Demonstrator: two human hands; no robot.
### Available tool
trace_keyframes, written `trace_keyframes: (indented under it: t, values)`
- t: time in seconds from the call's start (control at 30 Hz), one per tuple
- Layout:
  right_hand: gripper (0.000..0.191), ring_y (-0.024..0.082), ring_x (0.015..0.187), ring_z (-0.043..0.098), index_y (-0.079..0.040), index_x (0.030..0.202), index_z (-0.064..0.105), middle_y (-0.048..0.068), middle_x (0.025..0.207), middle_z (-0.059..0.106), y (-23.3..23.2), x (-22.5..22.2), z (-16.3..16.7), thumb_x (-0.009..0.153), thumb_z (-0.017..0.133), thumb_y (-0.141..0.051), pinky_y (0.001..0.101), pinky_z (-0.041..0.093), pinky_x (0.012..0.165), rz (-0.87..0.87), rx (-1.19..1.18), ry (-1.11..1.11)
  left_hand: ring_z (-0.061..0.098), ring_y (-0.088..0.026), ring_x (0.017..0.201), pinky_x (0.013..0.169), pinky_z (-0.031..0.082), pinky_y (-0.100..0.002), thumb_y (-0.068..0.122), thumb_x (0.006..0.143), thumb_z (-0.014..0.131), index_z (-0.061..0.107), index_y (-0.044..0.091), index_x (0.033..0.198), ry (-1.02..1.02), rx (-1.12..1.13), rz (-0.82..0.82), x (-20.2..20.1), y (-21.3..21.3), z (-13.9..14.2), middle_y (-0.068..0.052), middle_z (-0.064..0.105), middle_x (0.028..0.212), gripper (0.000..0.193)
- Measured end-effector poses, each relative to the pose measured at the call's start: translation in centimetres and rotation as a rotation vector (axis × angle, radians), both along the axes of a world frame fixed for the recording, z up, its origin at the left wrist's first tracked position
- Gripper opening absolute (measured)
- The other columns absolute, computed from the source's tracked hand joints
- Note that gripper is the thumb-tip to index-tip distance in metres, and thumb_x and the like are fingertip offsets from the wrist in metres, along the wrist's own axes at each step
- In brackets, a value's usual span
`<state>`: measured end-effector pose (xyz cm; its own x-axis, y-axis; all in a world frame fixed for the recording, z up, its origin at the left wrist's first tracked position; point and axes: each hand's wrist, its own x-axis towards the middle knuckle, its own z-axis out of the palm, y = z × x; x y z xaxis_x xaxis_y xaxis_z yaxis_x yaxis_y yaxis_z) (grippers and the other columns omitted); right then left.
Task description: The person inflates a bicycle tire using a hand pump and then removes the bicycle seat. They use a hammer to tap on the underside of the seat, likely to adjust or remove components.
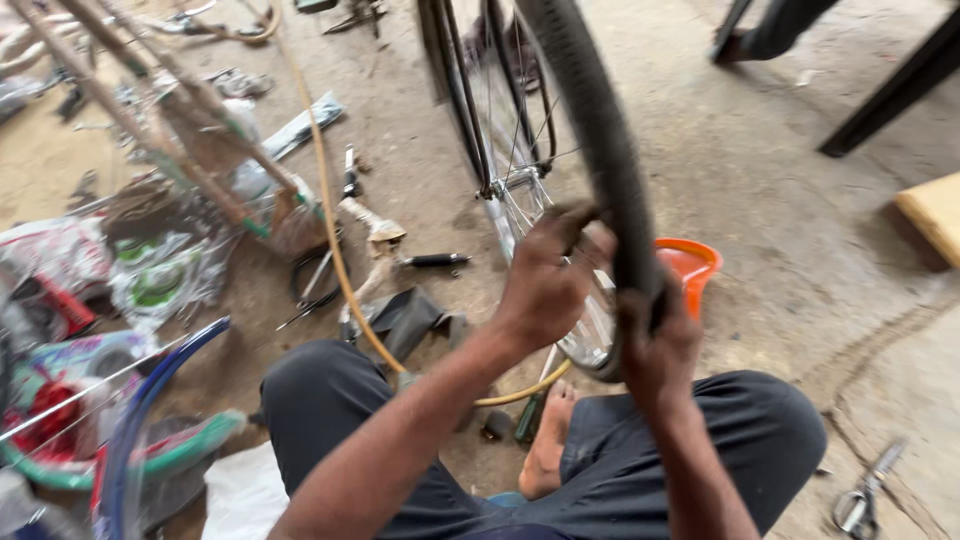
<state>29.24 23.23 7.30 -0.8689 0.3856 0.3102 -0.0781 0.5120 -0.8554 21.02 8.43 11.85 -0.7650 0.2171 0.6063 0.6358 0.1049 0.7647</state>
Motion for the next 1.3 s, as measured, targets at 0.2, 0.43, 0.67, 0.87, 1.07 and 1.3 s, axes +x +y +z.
trace_keyframes:
  t: [0.2, 0.43, 0.67, 0.87, 1.07, 1.3]
  values:
    - [0.057, 0.015, 0.078, 0.067, -0.001, 0.132, 0.058, 0.008, 0.095, 0.067, 8.2, -5.7, -1.1, 0.106, 0.058, -0.052, 0.033, 0.06, 0.068, -0.104, -0.108, 0.31, 0.07, -0.029, 0.098, 0.086, 0.055, -0.039, 0.036, 0.094, 0.07, 0.075, 0.003, 0.11, -0.25, -0.488, -0.331, -1.7, -0.7, 3.4, -0.016, 0.071, 0.11, 0.037]
    - [0.05, 0.019, 0.073, 0.062, -0.002, 0.122, 0.063, 0.009, 0.085, 0.065, 10.9, -7.5, -3.1, 0.114, 0.055, -0.05, 0.0353, 0.05, 0.069, -0.273, 0.197, 0.379, 0.074, -0.026, 0.087, 0.079, 0.059, -0.039, 0.038, 0.092, 0.071, 0.075, 0.002, 0.108, -0.536, -0.345, -0.193, -6.4, -3.5, -3.3, -0.014, 0.077, 0.096, 0.039]
    - [0.054, 0.022, 0.072, 0.058, -0.001, 0.111, 0.058, 0.015, 0.083, 0.061, 14.3, -9.0, -5.3, 0.117, 0.044, -0.053, 0.0427, 0.047, 0.066, -0.318, 0.31, 0.331, 0.069, -0.04, 0.096, 0.084, 0.054, -0.05, 0.039, 0.089, 0.074, 0.075, 0.005, 0.104, -0.364, -0.681, -0.277, -6.6, -2.0, -11.0, -0.02, 0.074, 0.1, 0.036]
    - [0.046, 0.031, 0.101, 0.054, -0.005, 0.112, 0.056, 0.015, 0.11, 0.057, 19.5, -10.4, -3.5, 0.122, 0.028, -0.04, 0.0458, 0.048, 0.092, -0.184, 0.617, 0.176, 0.067, -0.04, 0.104, 0.088, 0.052, -0.052, 0.044, 0.088, 0.072, 0.068, 0.007, 0.114, -0.235, -0.888, -0.406, -4.7, -0.8, -10.9, -0.019, 0.07, 0.108, 0.045]
    - [0.057, 0.016, 0.094, 0.049, -0.008, 0.117, 0.058, 0.004, 0.101, 0.056, 19.4, -9.4, -4.7, 0.109, 0.047, -0.063, 0.0339, 0.044, 0.085, -0.053, -0.185, 0.1, 0.067, -0.039, 0.105, 0.089, 0.052, -0.052, 0.043, 0.092, 0.07, 0.07, 0.007, 0.113, -0.304, -1.011, -0.307, -5.4, -2.8, -10.4, -0.019, 0.07, 0.111, 0.041]
    - [0.035, 0.009, 0.088, 0.052, -0.005, 0.14, 0.055, -0.003, 0.103, 0.057, 17.4, -11.2, -13.3, 0.107, 0.059, -0.018, 0.0252, 0.048, 0.076, -0.355, -0.267, 0.447, 0.068, -0.037, 0.103, 0.086, 0.055, -0.05, 0.035, 0.083, 0.076, 0.073, 0.014, 0.109, -0.619, -1.001, -0.199, -5.6, -5.0, -11.1, -0.018, 0.072, 0.109, 0.033]
